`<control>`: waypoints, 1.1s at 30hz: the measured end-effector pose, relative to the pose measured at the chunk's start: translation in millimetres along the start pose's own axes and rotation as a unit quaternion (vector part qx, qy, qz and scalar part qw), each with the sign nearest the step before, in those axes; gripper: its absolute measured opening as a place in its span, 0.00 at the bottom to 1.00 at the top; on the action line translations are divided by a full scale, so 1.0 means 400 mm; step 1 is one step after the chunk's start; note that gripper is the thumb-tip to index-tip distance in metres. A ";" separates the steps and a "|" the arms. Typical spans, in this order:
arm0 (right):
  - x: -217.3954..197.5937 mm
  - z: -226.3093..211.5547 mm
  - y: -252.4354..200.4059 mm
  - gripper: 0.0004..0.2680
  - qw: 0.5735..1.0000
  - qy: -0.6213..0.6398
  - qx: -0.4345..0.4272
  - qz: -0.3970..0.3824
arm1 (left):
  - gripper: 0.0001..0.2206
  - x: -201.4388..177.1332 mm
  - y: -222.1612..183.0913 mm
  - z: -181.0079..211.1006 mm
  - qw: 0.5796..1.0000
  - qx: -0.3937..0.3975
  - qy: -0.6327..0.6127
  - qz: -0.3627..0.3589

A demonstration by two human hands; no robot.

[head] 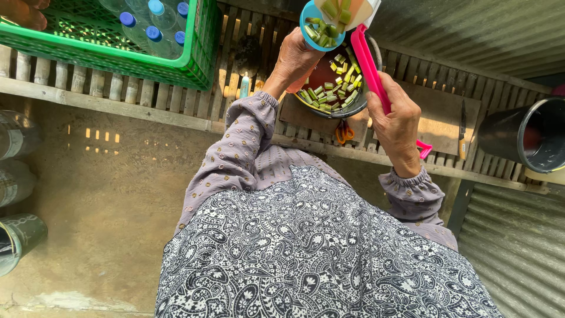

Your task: The person uses a blue funnel and a pink scoop to transfer chopped green vegetables from a large metal bowl into clear plastic bottles. They seal each filled bottle with a blue cap and place it into a green crate.

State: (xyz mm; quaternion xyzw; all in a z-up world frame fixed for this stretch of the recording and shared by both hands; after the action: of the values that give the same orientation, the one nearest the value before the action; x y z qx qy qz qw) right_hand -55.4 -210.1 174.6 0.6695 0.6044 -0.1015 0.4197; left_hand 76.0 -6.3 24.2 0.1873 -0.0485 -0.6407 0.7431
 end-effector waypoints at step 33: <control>0.481 0.536 -0.265 0.08 0.959 -0.193 0.199 -0.063 | 0.08 -0.052 -0.063 -0.079 0.997 -0.061 -0.034 -0.015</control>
State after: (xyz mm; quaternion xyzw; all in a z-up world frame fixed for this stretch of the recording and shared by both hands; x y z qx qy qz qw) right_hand -22.9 -226.5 -130.1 0.6678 0.5200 -0.3737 0.3794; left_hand 58.7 18.0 -10.1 0.1209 -0.0318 -0.6592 0.7415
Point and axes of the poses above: each hand's wrist, its own y-axis towards the middle knuckle, its own x-axis out of the palm, z = x × y, the point moved 8 cm from there along y, towards the middle knuckle, and after that the axes turned 11 degrees about z, right-handed, at the moved point
